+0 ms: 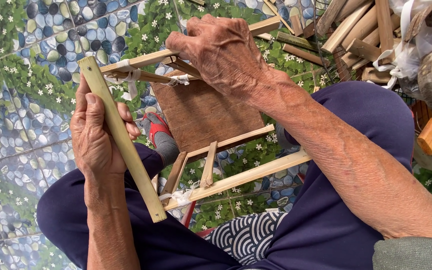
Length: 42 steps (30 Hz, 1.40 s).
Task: The person assembles a small bamboo stool by hand, fitting bamboo slats into a wooden frame and securing them with white ties. They then use a hammer to drive a bamboo dowel into the frame to reinforce the structure.
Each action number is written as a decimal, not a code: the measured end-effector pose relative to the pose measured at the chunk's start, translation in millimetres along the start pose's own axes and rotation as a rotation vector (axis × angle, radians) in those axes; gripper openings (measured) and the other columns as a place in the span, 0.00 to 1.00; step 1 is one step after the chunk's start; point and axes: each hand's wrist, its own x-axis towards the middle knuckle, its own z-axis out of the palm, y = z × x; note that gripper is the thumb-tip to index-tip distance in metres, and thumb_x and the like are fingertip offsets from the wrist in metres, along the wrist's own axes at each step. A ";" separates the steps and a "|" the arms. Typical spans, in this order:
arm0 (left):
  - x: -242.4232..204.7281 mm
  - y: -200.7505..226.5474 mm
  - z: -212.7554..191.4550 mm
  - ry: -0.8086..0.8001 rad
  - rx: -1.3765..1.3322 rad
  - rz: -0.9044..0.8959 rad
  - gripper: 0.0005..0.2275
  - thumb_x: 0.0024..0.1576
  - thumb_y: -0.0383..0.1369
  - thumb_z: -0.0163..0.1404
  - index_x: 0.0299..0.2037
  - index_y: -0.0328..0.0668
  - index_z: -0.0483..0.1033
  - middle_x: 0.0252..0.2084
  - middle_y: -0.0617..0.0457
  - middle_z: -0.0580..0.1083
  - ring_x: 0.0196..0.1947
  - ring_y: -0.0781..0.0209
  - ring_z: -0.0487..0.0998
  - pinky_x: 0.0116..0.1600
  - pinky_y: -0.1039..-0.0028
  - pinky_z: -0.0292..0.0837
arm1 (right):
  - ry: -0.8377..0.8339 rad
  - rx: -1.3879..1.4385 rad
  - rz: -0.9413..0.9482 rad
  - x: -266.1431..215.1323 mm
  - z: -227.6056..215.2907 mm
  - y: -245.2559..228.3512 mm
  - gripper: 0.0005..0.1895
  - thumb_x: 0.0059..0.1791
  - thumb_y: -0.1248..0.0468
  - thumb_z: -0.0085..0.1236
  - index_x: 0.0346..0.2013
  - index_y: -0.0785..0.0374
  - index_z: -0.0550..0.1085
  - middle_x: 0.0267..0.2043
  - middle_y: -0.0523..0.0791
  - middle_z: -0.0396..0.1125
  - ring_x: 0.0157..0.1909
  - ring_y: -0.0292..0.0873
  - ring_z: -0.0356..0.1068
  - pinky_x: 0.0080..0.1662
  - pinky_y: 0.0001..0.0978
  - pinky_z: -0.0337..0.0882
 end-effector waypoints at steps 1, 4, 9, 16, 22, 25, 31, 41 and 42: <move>-0.9 0.4 -0.4 0.013 0.000 0.008 0.30 0.65 0.40 0.50 0.78 0.52 0.55 0.28 0.43 0.68 0.22 0.59 0.74 0.23 0.74 0.80 | 0.005 -0.007 -0.001 0.6 0.3 -0.1 0.07 0.54 0.66 0.56 0.40 0.46 0.73 0.27 0.38 0.59 0.28 0.42 0.65 0.26 0.35 0.60; -3.8 2.6 0.6 -0.016 -0.040 0.023 0.31 0.65 0.38 0.50 0.79 0.49 0.52 0.27 0.42 0.69 0.22 0.59 0.75 0.24 0.73 0.81 | -0.037 0.033 -0.009 -0.6 -5.2 1.6 0.06 0.59 0.65 0.52 0.41 0.49 0.72 0.27 0.39 0.57 0.27 0.41 0.61 0.26 0.34 0.57; -4.3 0.6 0.1 -0.026 -0.062 0.005 0.31 0.65 0.38 0.50 0.78 0.50 0.54 0.27 0.42 0.69 0.20 0.59 0.74 0.23 0.74 0.80 | -0.050 0.026 -0.043 -4.1 -2.7 6.5 0.07 0.58 0.68 0.54 0.43 0.50 0.72 0.26 0.39 0.55 0.26 0.39 0.57 0.28 0.33 0.58; -4.2 -1.0 6.2 -0.054 -0.042 0.010 0.30 0.65 0.39 0.49 0.78 0.48 0.55 0.27 0.41 0.70 0.22 0.58 0.75 0.25 0.74 0.82 | -0.052 -0.004 -0.066 -8.3 3.8 9.4 0.04 0.64 0.61 0.55 0.45 0.48 0.72 0.28 0.39 0.54 0.28 0.40 0.56 0.29 0.37 0.56; -5.4 2.2 11.6 -0.038 -0.024 -0.018 0.30 0.65 0.39 0.49 0.78 0.48 0.55 0.27 0.41 0.70 0.21 0.57 0.76 0.24 0.74 0.82 | -0.087 0.021 -0.074 -9.7 4.5 10.1 0.04 0.64 0.64 0.50 0.46 0.51 0.71 0.30 0.41 0.54 0.30 0.43 0.54 0.31 0.41 0.54; -5.6 2.3 13.4 -0.042 -0.023 -0.031 0.30 0.64 0.39 0.49 0.78 0.48 0.55 0.27 0.41 0.71 0.20 0.58 0.76 0.23 0.75 0.81 | -0.073 0.024 -0.077 -8.4 3.3 10.1 0.03 0.63 0.65 0.52 0.47 0.51 0.72 0.31 0.42 0.56 0.30 0.45 0.57 0.31 0.43 0.57; -2.6 0.7 10.2 -0.041 -0.003 -0.010 0.29 0.66 0.38 0.48 0.78 0.48 0.55 0.27 0.40 0.70 0.18 0.58 0.74 0.23 0.74 0.81 | -0.048 0.038 -0.066 -2.9 -2.5 7.5 0.08 0.55 0.68 0.59 0.44 0.49 0.73 0.29 0.40 0.57 0.28 0.42 0.61 0.30 0.37 0.59; -0.6 -1.0 8.7 -0.025 0.072 0.005 0.28 0.66 0.39 0.47 0.78 0.51 0.56 0.28 0.41 0.71 0.16 0.57 0.73 0.22 0.74 0.79 | -0.025 -0.016 -0.037 -1.1 -1.1 5.3 0.07 0.53 0.64 0.59 0.41 0.46 0.72 0.28 0.37 0.60 0.27 0.42 0.63 0.28 0.36 0.57; -0.5 -0.6 10.8 -0.014 0.079 0.006 0.29 0.66 0.40 0.47 0.78 0.51 0.56 0.27 0.41 0.71 0.16 0.58 0.73 0.22 0.74 0.79 | -0.025 -0.029 -0.039 -1.7 0.1 5.7 0.07 0.54 0.64 0.59 0.42 0.46 0.72 0.28 0.37 0.59 0.27 0.41 0.62 0.28 0.35 0.56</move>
